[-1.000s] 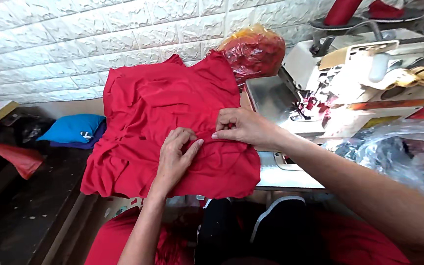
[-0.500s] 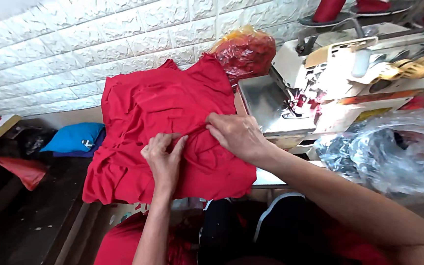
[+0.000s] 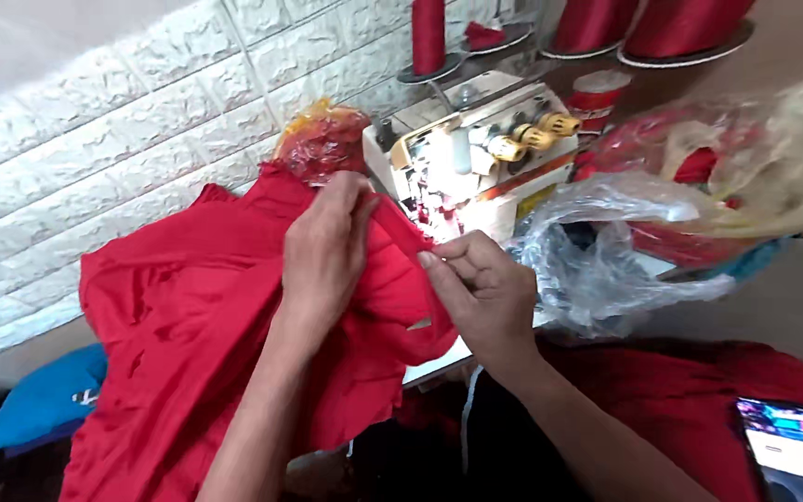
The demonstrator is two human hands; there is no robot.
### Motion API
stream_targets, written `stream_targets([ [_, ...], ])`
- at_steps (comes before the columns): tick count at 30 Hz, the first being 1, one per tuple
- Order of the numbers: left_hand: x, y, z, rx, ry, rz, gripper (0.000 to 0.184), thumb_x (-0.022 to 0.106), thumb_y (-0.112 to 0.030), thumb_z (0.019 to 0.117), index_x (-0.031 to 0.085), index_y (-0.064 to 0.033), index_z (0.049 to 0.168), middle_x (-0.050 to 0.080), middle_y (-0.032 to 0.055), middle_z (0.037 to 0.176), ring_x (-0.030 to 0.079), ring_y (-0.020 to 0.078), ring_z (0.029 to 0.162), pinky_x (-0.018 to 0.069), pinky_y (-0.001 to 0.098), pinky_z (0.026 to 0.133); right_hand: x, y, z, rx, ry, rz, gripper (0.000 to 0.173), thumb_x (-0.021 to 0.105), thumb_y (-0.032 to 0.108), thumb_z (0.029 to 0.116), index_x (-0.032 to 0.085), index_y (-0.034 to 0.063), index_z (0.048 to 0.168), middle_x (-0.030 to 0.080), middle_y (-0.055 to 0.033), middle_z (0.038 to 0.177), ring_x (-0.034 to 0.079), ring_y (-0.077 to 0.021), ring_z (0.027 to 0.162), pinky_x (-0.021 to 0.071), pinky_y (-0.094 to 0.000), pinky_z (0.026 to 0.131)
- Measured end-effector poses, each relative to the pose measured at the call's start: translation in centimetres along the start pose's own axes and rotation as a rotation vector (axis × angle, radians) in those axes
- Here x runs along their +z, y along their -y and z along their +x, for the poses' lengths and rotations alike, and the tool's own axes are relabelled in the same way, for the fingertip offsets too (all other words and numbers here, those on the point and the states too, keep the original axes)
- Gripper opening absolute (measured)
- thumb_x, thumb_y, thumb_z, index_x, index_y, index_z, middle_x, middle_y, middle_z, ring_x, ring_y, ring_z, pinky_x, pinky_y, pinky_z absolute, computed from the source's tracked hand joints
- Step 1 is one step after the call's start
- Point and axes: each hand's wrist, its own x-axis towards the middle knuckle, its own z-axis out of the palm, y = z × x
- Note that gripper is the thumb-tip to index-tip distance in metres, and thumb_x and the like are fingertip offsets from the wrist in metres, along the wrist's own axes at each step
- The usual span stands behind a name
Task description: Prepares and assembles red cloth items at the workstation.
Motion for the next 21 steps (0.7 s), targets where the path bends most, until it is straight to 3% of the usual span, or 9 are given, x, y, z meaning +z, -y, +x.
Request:
stream_targets([
  [3,3.8,2.0,2.1,-0.168,0.357,-0.1,0.017,0.064,-0.017,0.0995,0.07,-0.0014,0.096,0.069,0.0121,0.086,0.068,0.024,0.082,0.0536,0.0446,0.076,-0.8,-3.3,-0.9,0.168,0.057,0.04,0.016,0.066,0.016,0.0983,0.066,0.0104,0.114,0.062,0.0071,0.062,0.053,0.0007,0.049,0.0464,-0.0181,0.048],
  [5,5.3,3.1,3.0,-0.29,0.542,-0.147,0.019,0.069,-0.018,0.0954,0.072,-0.0018,0.086,0.068,0.0121,0.082,0.065,0.0261,0.083,0.0502,0.0498,0.077,-0.9,-4.5,-1.0,0.243,0.084,0.109,0.017,0.065,0.014,0.0972,0.073,0.0126,0.112,0.065,0.0066,0.066,0.056,0.001,0.053,0.0475,-0.0176,0.051],
  [8,6.1,3.9,4.0,-0.402,0.659,-0.175,0.025,0.077,-0.019,0.0892,0.067,-0.0042,0.072,0.061,0.0074,0.07,0.059,0.0207,0.07,0.0465,0.0449,0.066,-1.5,-4.5,0.2,0.347,0.16,0.125,0.016,0.066,0.012,0.0954,0.078,0.0123,0.106,0.075,0.0055,0.08,0.067,0.0019,0.066,0.0557,-0.0175,0.06],
  [10,6.4,4.0,4.4,-0.416,0.681,-0.154,0.028,0.077,-0.02,0.0891,0.064,-0.0042,0.07,0.058,0.0072,0.068,0.056,0.0203,0.068,0.0448,0.0442,0.065,-1.9,-4.3,1.3,0.388,0.198,0.08,0.014,0.068,0.012,0.0941,0.079,0.0119,0.103,0.074,0.0064,0.074,0.063,0.003,0.06,0.0517,-0.0175,0.055],
  [13,7.1,4.1,4.2,-0.468,0.599,-0.143,0.02,0.075,-0.017,0.0899,0.068,-0.0015,0.08,0.063,0.0113,0.077,0.061,0.0249,0.077,0.0485,0.0486,0.072,-2.0,-4.6,2.3,0.387,0.2,-0.015,0.012,0.069,0.012,0.0931,0.078,0.014,0.1,0.063,0.0077,0.061,0.049,0.0004,0.048,0.0408,-0.0205,0.047],
  [15,7.9,4.3,3.6,-0.49,0.516,-0.135,0.015,0.073,-0.017,0.0917,0.071,-0.002,0.089,0.069,0.0129,0.086,0.067,0.0268,0.085,0.0521,0.0518,0.078,-1.7,-4.9,2.5,0.385,0.171,-0.07,0.003,0.071,0.015,0.093,0.073,0.0151,0.094,0.058,0.0073,0.058,0.048,-0.0027,0.048,0.0401,-0.0237,0.046],
  [17,8.5,4.1,3.1,-0.5,0.451,-0.109,0.015,0.071,-0.017,0.0922,0.074,-0.0025,0.096,0.072,0.0136,0.091,0.069,0.0284,0.091,0.0526,0.0542,0.082,-1.5,-4.8,2.4,0.387,0.143,-0.116,0.005,0.071,0.018,0.0932,0.068,0.0158,0.091,0.052,0.0069,0.056,0.045,-0.0051,0.046,0.0382,-0.026,0.045],
  [21,9.1,4.5,2.4,-0.462,0.39,-0.119,0.017,0.071,-0.02,0.0945,0.073,-0.0041,0.098,0.072,0.0128,0.094,0.069,0.0273,0.093,0.0523,0.053,0.084,-1.8,-4.4,1.3,0.38,0.179,-0.153,0.008,0.068,0.022,0.0955,0.072,0.0179,0.1,0.058,0.0092,0.061,0.051,-0.0035,0.051,0.0436,-0.0265,0.05],
])
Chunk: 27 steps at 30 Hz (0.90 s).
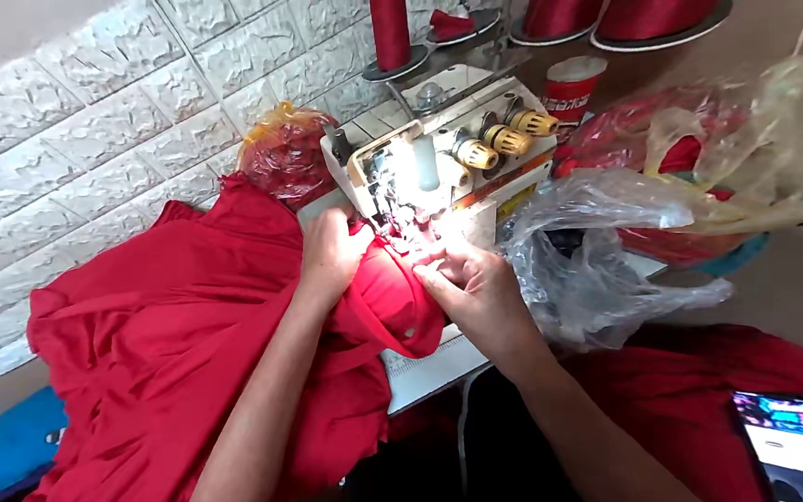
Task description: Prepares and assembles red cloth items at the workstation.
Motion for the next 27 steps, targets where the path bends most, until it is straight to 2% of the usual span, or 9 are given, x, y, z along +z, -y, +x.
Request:
stream_targets([
  [3,2.9,4.1,1.0,0.184,-0.181,-0.043,0.014,0.069,-0.026,0.0891,0.07,-0.013,0.087,0.066,0.0018,0.078,0.064,0.0152,0.075,0.0521,0.0395,0.066,0.3,-0.7,-0.7,-0.014,-0.013,0.039,0.011,0.066,0.026,0.0972,0.073,0.0186,0.102,0.064,0.0106,0.064,0.056,-0.0002,0.053,0.0469,-0.0234,0.051],
  [10,2.9,4.3,1.3,0.148,-0.146,-0.088,0.012,0.068,-0.025,0.0889,0.07,-0.0129,0.087,0.064,0.0014,0.077,0.063,0.0148,0.073,0.0503,0.0402,0.064,0.4,-0.4,-0.5,-0.008,-0.027,-0.014,0.012,0.068,0.027,0.0973,0.074,0.0163,0.1,0.059,0.009,0.059,0.05,-0.0039,0.05,0.043,-0.0283,0.051],
  [14,-1.0,1.1,-0.2,0.036,0.03,-0.116,0.016,0.067,-0.019,0.0973,0.072,-0.0056,0.105,0.072,0.0093,0.1,0.068,0.02,0.096,0.0533,0.0469,0.088,0.3,0.1,-0.2,0.01,-0.019,-0.053,0.013,0.069,0.027,0.0976,0.075,0.0153,0.1,0.061,0.0054,0.06,0.051,-0.0083,0.05,0.0444,-0.0335,0.052],
  [16,-2.2,0.5,-1.5,0.091,-0.026,-0.07,0.026,0.064,-0.021,0.0998,0.067,-0.003,0.118,0.068,0.0133,0.115,0.066,0.0239,0.108,0.0519,0.048,0.096,0.2,0.2,-0.1,0.018,-0.02,-0.052,0.013,0.071,0.028,0.0972,0.076,0.0159,0.097,0.061,0.0039,0.059,0.053,-0.0098,0.049,0.0457,-0.0351,0.051],
  [18,-2.9,-0.1,-3.7,0.21,-0.165,-0.004,0.025,0.056,-0.023,0.1044,0.067,-0.0021,0.113,0.067,0.0143,0.112,0.065,0.0258,0.104,0.052,0.0468,0.089,0.2,0.2,0.0,0.028,-0.018,-0.047,0.013,0.071,0.028,0.0971,0.076,0.0166,0.096,0.062,0.0037,0.059,0.054,-0.0104,0.049,0.0463,-0.0362,0.051],
  [20,-3.6,-0.5,-6.3,0.414,-0.221,0.006,0.031,0.052,-0.025,0.1065,0.07,-0.0002,0.101,0.068,0.0129,0.097,0.065,0.0234,0.091,0.0513,0.0439,0.082,0.2,0.2,0.1,0.037,-0.011,-0.04,0.013,0.071,0.029,0.0974,0.077,0.017,0.096,0.063,0.0036,0.06,0.053,-0.0103,0.05,0.0457,-0.037,0.052],
  [22,-3.9,-0.7,-8.7,0.607,-0.117,0.011,0.037,0.061,-0.04,0.0989,0.075,-0.0069,0.091,0.073,0.0061,0.097,0.066,0.0178,0.099,0.0458,0.0441,0.093,0.1,0.0,0.1,0.045,-0.001,-0.031,0.015,0.07,0.031,0.098,0.078,0.0178,0.097,0.063,0.0036,0.06,0.052,-0.0099,0.049,0.0453,-0.0366,0.051],
  [24,-3.7,-1.2,-10.6,0.684,0.032,0.178,0.041,0.065,-0.055,0.0944,0.078,-0.0161,0.1,0.071,0.0021,0.113,0.06,0.0193,0.115,0.0388,0.0482,0.103,0.1,-0.2,0.0,0.049,0.014,-0.033,0.017,0.068,0.034,0.099,0.078,0.0197,0.098,0.063,0.0032,0.061,0.053,-0.0114,0.05,0.0462,-0.0382,0.052],
  [27,-2.8,-1.5,-12.2,0.722,0.018,0.413,0.02,0.06,-0.029,0.1018,0.075,-0.0177,0.096,0.07,0.0021,0.122,0.059,0.0211,0.124,0.0373,0.0507,0.104,-0.4,-0.2,-0.5,-0.048,-0.012,-0.166,0.023,0.063,0.036,0.1016,0.08,0.02,0.101,0.067,0.0002,0.066,0.061,-0.0166,0.057,0.0483,-0.044,0.056],
])
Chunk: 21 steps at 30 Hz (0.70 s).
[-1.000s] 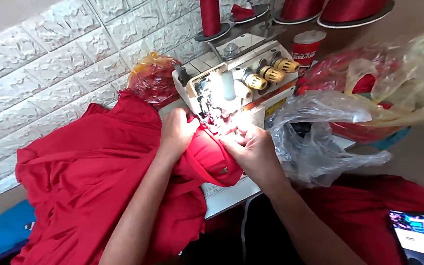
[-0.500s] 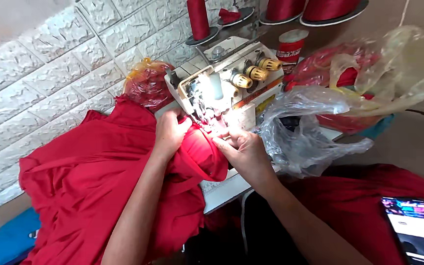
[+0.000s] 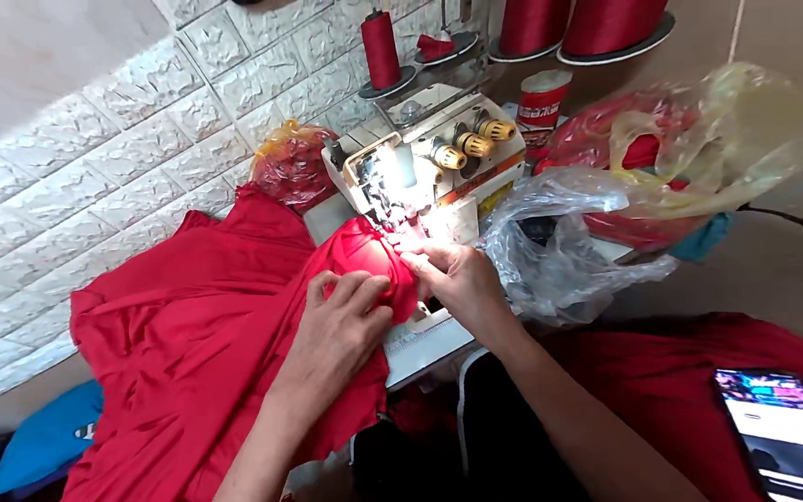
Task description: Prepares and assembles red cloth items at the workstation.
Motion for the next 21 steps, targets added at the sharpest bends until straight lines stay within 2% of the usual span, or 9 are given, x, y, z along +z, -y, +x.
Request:
stream_targets([
  [2,0.0,-0.6,-0.1,-0.052,-0.089,-0.028,0.02,0.056,-0.021,0.1042,0.072,-0.0127,0.096,0.073,0.0004,0.108,0.064,0.016,0.114,0.0382,0.0467,0.104,-0.1,-0.1,-0.8,-0.217,-0.126,-0.15,0.019,0.064,0.024,0.098,0.08,0.0154,0.103,0.07,-0.0053,0.083,0.067,-0.023,0.073,0.0522,-0.0463,0.061],
  [4,-0.5,-1.6,0.2,-0.165,-0.17,-0.206,0.022,0.055,-0.022,0.1052,0.071,-0.0071,0.101,0.073,0.0013,0.089,0.067,0.0127,0.09,0.0426,0.0401,0.097,-0.2,-0.1,-1.4,-0.437,-0.105,-0.17,0.033,0.067,0.014,0.0884,0.074,0.0122,0.121,0.069,-0.0114,0.116,0.065,-0.0326,0.106,0.0486,-0.0554,0.084],
  [6,-1.3,-2.8,0.5,-0.257,-0.189,-0.451,0.023,0.055,-0.023,0.106,0.069,-0.0055,0.105,0.071,-0.0003,0.083,0.063,0.0083,0.078,0.0481,0.0303,0.085,0.0,-0.1,-2.0,-0.559,0.013,-0.13,0.05,0.068,0.016,0.0861,0.065,0.0149,0.136,0.059,-0.0065,0.146,0.055,-0.0286,0.134,0.0397,-0.0597,0.105],
  [7,-1.7,-3.4,0.7,-0.272,-0.194,-0.563,0.022,0.055,-0.023,0.1062,0.069,-0.0056,0.104,0.07,-0.0017,0.082,0.064,0.0051,0.076,0.0505,0.0274,0.082,0.3,-0.1,-2.3,-0.589,0.037,-0.086,0.047,0.067,0.019,0.0885,0.065,0.0158,0.135,0.059,-0.0031,0.147,0.055,-0.0242,0.135,0.0395,-0.058,0.107],
  [10,-2.4,-4.5,1.0,-0.275,-0.287,-0.634,0.023,0.059,-0.027,0.1045,0.073,-0.0082,0.106,0.074,-0.0036,0.095,0.064,0.0023,0.092,0.0455,0.0313,0.094,0.7,0.1,-3.4,-0.575,-0.077,0.112,0.021,0.061,0.017,0.0942,0.076,0.0116,0.108,0.076,-0.0025,0.109,0.069,-0.016,0.107,0.0477,-0.0456,0.099],
  [12,-2.4,-4.4,0.9,-0.322,-0.405,-0.513,0.027,0.06,-0.029,0.1037,0.071,-0.0082,0.116,0.072,0.001,0.112,0.063,0.0101,0.109,0.0432,0.0409,0.102,0.2,0.6,-4.3,-0.482,-0.141,0.191,0.023,0.057,0.018,0.0989,0.075,0.0072,0.107,0.076,-0.0033,0.092,0.068,-0.0128,0.089,0.049,-0.0364,0.089],
  [16,0.4,-4.2,-0.3,-0.601,-0.564,-0.66,0.021,0.054,-0.016,0.1051,0.065,-0.0012,0.114,0.07,0.0037,0.099,0.069,0.0103,0.088,0.0603,0.0285,0.079,-1.4,0.9,-6.1,-0.322,-0.037,0.244,0.024,0.051,0.024,0.1044,0.065,0.0066,0.112,0.074,0.0025,0.081,0.069,-0.0069,0.066,0.0592,-0.0275,0.058],
  [18,2.1,-4.8,-0.6,-0.69,-0.525,-0.94,0.022,0.048,-0.011,0.1071,0.065,0.0018,0.112,0.072,0.005,0.092,0.072,0.0132,0.08,0.0621,0.0288,0.071,-2.2,0.9,-6.8,-0.334,0.006,0.236,0.038,0.041,0.028,0.1079,0.071,0.0051,0.099,0.074,0.0005,0.081,0.069,-0.0071,0.07,0.0571,-0.0286,0.061],
  [21,3.8,-5.9,-0.3,-0.761,-0.478,-1.357,0.029,0.039,-0.009,0.1093,0.063,0.0053,0.117,0.071,0.0067,0.09,0.069,0.0138,0.076,0.0597,0.0276,0.066,-3.0,0.9,-7.9,-0.377,0.06,0.268,0.051,0.034,0.03,0.1107,0.071,0.0068,0.084,0.071,-0.0014,0.085,0.065,-0.0064,0.085,0.0526,-0.0259,0.078],
])
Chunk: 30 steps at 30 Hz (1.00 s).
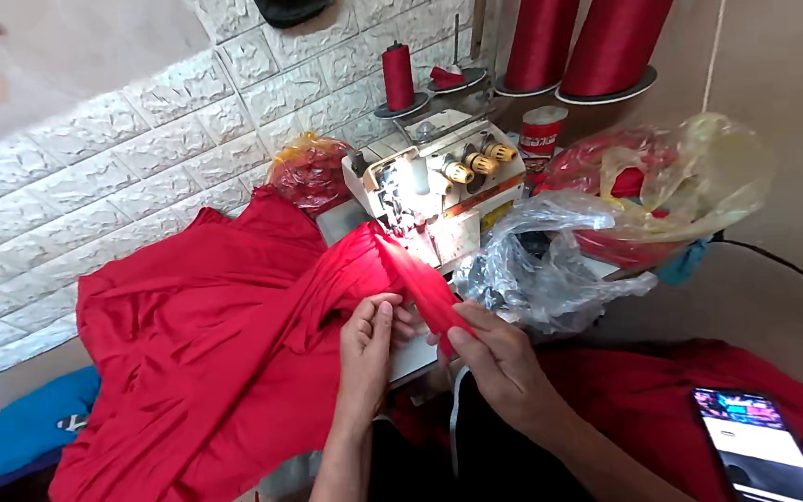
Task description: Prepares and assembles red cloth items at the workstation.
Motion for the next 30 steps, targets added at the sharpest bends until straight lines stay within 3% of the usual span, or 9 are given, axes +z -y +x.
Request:
stream_targets([
  [1,0.4,0.2,-0.1,-0.063,0.009,-0.115,0.03,0.037,-0.009,0.1096,0.062,0.005,0.116,0.071,0.0068,0.089,0.069,0.0131,0.075,0.0595,0.027,0.067,-0.1,0.2,-0.4,0.007,0.012,0.022,0.048,0.035,0.029,0.1106,0.069,0.0065,0.086,0.07,0.0001,0.082,0.065,-0.0043,0.08,0.0527,-0.0236,0.075],
  [3,1.1,0.2,-0.2,-0.187,-0.008,-0.327,0.031,0.036,-0.01,0.1102,0.063,0.0037,0.112,0.072,0.0076,0.087,0.07,0.0122,0.074,0.0595,0.0265,0.068,-0.2,0.6,-1.0,0.061,0.062,0.08,0.034,0.041,0.027,0.1101,0.064,0.003,0.107,0.068,0.0049,0.074,0.063,0.0004,0.063,0.0543,-0.0185,0.056],
  [5,1.4,0.2,-0.1,-0.273,-0.009,-0.461,0.033,0.034,-0.013,0.1108,0.062,0.0029,0.107,0.072,0.0101,0.088,0.071,0.0133,0.076,0.0609,0.0284,0.072,-0.2,1.0,-1.3,0.108,0.091,0.11,0.029,0.046,0.025,0.1097,0.062,0.0025,0.118,0.067,0.0062,0.071,0.062,0.0012,0.057,0.0534,-0.0168,0.051],
  [9,1.6,0.5,-0.3,-0.294,0.007,-0.43,0.032,0.035,-0.014,0.1107,0.061,0.0045,0.113,0.074,0.0134,0.094,0.074,0.0165,0.082,0.0623,0.0306,0.075,-0.3,0.3,-2.0,-0.001,0.066,-0.025,0.028,0.051,0.021,0.1081,0.072,0.003,0.105,0.073,-0.0038,0.092,0.067,-0.0036,0.076,0.0556,-0.0186,0.066],
  [11,1.7,0.9,-0.8,-0.236,-0.039,-0.287,0.028,0.039,-0.014,0.1105,0.061,0.0025,0.113,0.071,0.0082,0.089,0.071,0.0125,0.077,0.061,0.0274,0.07,-0.4,0.1,-2.2,-0.04,0.065,-0.086,0.027,0.053,0.022,0.1079,0.073,0.0044,0.104,0.072,-0.0082,0.103,0.067,-0.0053,0.082,0.0546,-0.0182,0.068],
  [14,1.5,1.7,-1.5,-0.172,-0.072,-0.233,0.03,0.04,-0.014,0.1097,0.065,-0.0018,0.098,0.068,0.003,0.078,0.066,0.0074,0.067,0.0568,0.0225,0.063,-0.7,0.1,-2.7,-0.007,0.081,-0.103,0.026,0.054,0.024,0.1073,0.074,0.0064,0.105,0.072,-0.007,0.101,0.067,-0.0051,0.081,0.054,-0.0185,0.067],
  [20,1.8,1.9,-2.4,-0.254,0.006,-0.338,0.026,0.054,-0.013,0.1044,0.072,-0.0054,0.087,0.07,0.0021,0.078,0.066,0.0072,0.07,0.0574,0.024,0.07,-0.5,-0.4,-3.8,0.068,0.068,-0.143,0.022,0.064,0.028,0.1014,0.079,0.012,0.102,0.066,-0.0038,0.099,0.062,-0.0045,0.083,0.0526,-0.0196,0.072],
  [25,2.2,2.5,-2.7,-0.298,0.083,-0.454,0.021,0.059,-0.016,0.1025,0.073,-0.0062,0.092,0.071,0.0042,0.085,0.069,0.0092,0.077,0.059,0.0272,0.076,-0.6,-0.5,-4.4,0.14,0.019,-0.102,0.023,0.064,0.026,0.1013,0.074,0.0067,0.098,0.068,-0.0023,0.092,0.061,-0.0023,0.075,0.0511,-0.017,0.064],
  [30,2.7,2.6,-3.1,-0.282,0.158,-0.434,0.01,0.066,-0.008,0.0966,0.075,-0.0036,0.095,0.072,0.0041,0.083,0.067,0.0072,0.075,0.0576,0.0246,0.075,-0.4,-0.8,-4.8,0.17,-0.028,-0.091,0.024,0.059,0.025,0.1027,0.07,0.005,0.093,0.068,-0.0002,0.081,0.061,0.0,0.069,0.051,-0.0157,0.061],
])
